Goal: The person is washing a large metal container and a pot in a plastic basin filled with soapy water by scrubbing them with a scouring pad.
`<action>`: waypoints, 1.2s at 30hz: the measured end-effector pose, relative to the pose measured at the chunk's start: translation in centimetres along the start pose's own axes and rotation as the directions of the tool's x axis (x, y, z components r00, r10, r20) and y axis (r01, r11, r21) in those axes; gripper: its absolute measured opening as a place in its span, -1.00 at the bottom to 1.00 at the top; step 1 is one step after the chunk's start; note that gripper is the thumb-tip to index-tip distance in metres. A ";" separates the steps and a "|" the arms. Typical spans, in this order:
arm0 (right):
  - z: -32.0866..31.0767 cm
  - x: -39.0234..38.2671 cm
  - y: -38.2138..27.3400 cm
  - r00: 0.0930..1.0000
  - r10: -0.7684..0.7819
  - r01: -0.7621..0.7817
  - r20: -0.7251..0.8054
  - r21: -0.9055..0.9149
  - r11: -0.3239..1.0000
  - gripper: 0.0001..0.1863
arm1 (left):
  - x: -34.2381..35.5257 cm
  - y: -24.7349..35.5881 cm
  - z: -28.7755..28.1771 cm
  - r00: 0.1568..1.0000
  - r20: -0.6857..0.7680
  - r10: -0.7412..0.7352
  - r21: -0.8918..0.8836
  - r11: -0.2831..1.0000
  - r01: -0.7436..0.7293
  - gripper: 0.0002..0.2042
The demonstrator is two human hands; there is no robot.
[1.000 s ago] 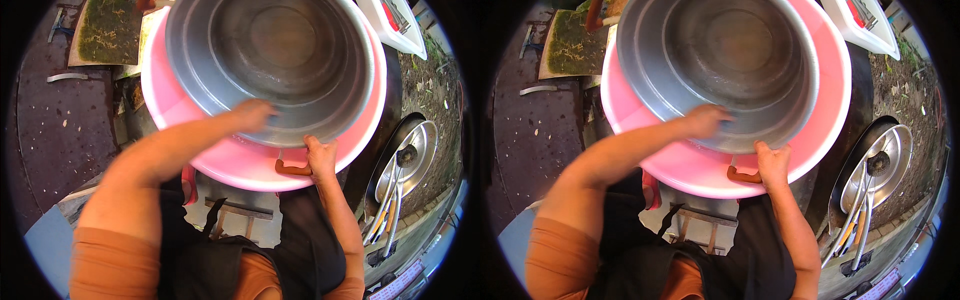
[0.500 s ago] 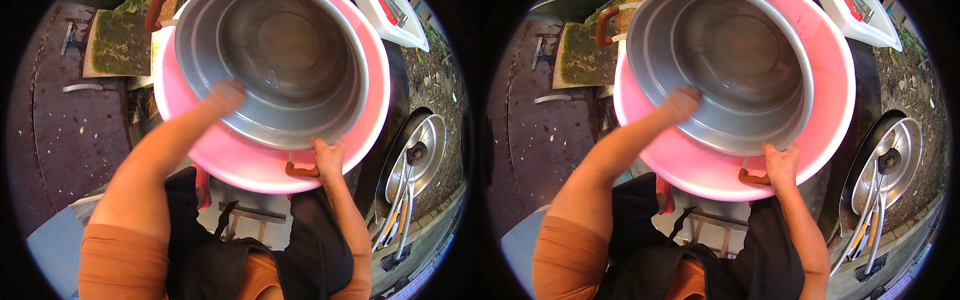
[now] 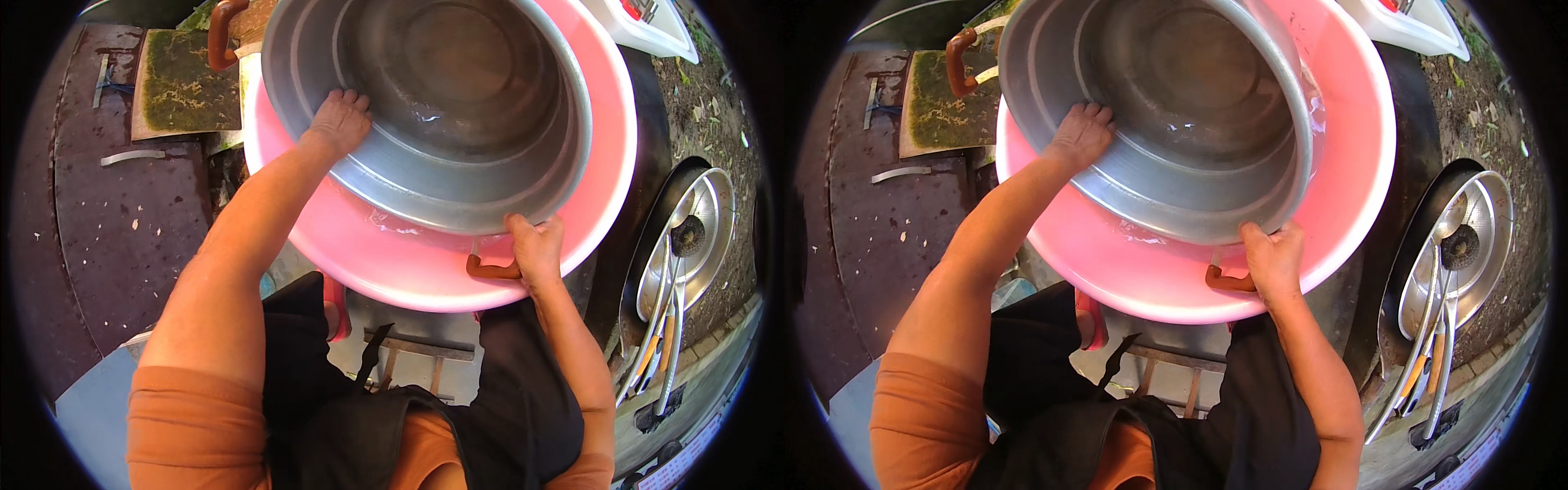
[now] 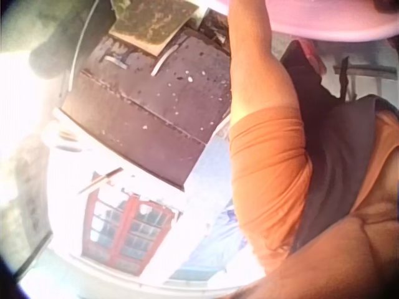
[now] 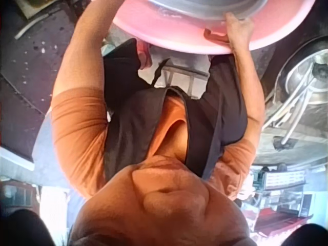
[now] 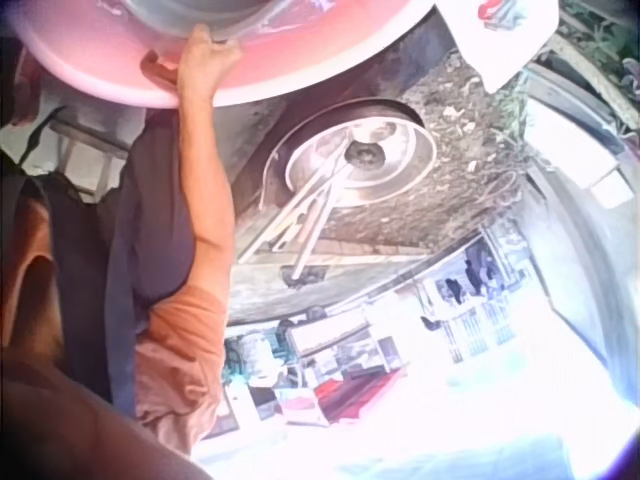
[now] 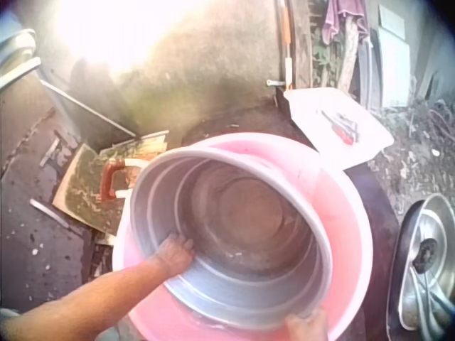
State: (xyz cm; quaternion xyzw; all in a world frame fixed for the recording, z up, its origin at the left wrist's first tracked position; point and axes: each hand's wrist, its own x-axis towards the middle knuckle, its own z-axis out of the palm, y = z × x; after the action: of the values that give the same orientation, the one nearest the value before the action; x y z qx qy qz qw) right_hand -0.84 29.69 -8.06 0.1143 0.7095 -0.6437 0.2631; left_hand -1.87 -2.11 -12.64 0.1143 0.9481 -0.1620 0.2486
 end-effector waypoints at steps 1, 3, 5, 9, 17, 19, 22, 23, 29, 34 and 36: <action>0.0 0.0 0.0 1.000 0.002 -0.002 0.001 -0.010 1.000 -0.92 | 0.1 0.6 0.2 1.000 -0.003 -0.031 0.034 0.999 0.031 -0.80; 0.6 -0.1 -0.3 0.999 -0.037 0.038 -0.011 0.047 0.998 -0.94 | 0.8 2.7 0.9 0.996 0.049 -0.071 -0.067 0.995 0.075 -0.78; 0.6 -0.2 -0.2 0.998 -0.060 0.060 -0.005 0.026 0.998 -0.95 | 2.0 8.7 2.5 0.997 0.065 -0.048 -0.506 0.859 0.074 -0.69; 0.2 -0.3 -0.2 0.999 -0.044 0.044 0.007 0.004 0.999 -0.94 | 1.7 9.4 -0.1 0.999 0.012 -0.045 -0.636 0.771 0.043 -0.69; 0.3 -0.5 -0.9 1.000 0.005 -0.005 0.020 0.019 1.000 -0.97 | -1.2 -0.3 2.3 0.960 -0.240 -0.143 -0.285 0.956 0.071 -0.84; 0.6 -0.4 -0.6 0.999 -0.042 0.043 0.020 -0.009 0.999 -0.97 | -2.1 8.5 6.3 0.955 -0.273 -0.114 -0.513 0.857 -0.044 -0.72; 0.2 -0.2 -0.6 1.000 0.003 -0.004 0.017 0.022 1.000 -0.98 | -2.9 10.5 1.4 0.980 -0.196 0.040 -0.783 0.595 -0.181 -0.69; 0.1 -0.1 -0.8 1.000 -0.013 0.013 0.011 0.029 1.000 -0.98 | -2.4 7.3 2.7 0.981 -0.172 0.087 -0.582 0.795 -0.173 -0.71; -0.3 -0.2 -1.3 1.000 -0.005 0.005 -0.027 -0.003 1.000 -0.94 | -1.2 -1.1 -0.1 0.994 -0.088 0.064 0.015 0.998 -0.063 -0.75; -0.4 0.0 -0.1 0.996 -0.085 0.086 0.016 -0.042 0.995 -0.84 | -2.3 14.8 -1.2 0.971 -0.186 -0.150 -0.882 0.461 -0.098 -0.75; -0.8 -0.1 -0.2 0.998 -0.065 0.064 -0.008 -0.045 0.997 -0.82 | -2.3 11.7 1.3 0.993 -0.119 0.018 -0.722 0.685 -0.099 -0.75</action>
State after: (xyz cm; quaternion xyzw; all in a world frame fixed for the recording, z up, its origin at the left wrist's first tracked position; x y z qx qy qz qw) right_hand -1.05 30.45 -7.85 0.0885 0.7284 -0.6351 0.2413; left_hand 4.11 7.87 -15.48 0.0447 0.9421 0.2404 0.2296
